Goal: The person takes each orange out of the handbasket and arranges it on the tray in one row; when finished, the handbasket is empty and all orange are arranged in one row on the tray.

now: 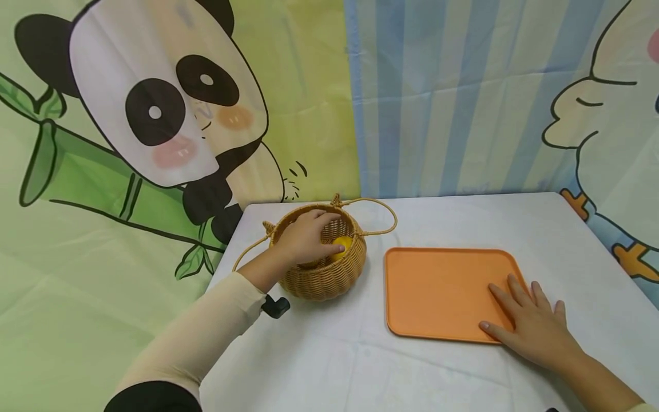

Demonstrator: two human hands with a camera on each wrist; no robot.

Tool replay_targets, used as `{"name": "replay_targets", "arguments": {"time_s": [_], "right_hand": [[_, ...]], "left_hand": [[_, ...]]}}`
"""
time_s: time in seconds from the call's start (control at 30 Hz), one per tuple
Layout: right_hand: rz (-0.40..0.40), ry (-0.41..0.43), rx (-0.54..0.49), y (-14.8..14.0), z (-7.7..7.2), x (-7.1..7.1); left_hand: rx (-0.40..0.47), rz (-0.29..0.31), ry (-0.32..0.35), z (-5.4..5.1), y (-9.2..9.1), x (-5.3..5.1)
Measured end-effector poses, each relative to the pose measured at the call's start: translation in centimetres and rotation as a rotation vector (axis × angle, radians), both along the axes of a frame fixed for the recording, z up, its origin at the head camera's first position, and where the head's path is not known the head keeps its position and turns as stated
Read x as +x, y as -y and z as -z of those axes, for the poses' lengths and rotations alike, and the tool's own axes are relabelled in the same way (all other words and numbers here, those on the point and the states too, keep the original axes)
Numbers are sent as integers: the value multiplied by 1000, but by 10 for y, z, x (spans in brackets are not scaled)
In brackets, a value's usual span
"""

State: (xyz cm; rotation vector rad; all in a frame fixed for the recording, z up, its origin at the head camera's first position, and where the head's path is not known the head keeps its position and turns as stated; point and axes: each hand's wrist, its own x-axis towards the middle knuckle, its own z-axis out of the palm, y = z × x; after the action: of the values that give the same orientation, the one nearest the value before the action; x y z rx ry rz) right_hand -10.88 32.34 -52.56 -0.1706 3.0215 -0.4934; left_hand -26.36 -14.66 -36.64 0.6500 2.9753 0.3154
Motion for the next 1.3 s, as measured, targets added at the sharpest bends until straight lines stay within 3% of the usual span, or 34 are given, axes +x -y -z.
{"name": "replay_targets", "arguments": {"time_s": [0.57,1.3], "right_hand": [[9,-24,7,-3,1,0],[11,-50,19,-10,9,3]], "left_hand": [[-56,28,82,-6,7,-22],[-136,77,179,-18,-1,-42]]}}
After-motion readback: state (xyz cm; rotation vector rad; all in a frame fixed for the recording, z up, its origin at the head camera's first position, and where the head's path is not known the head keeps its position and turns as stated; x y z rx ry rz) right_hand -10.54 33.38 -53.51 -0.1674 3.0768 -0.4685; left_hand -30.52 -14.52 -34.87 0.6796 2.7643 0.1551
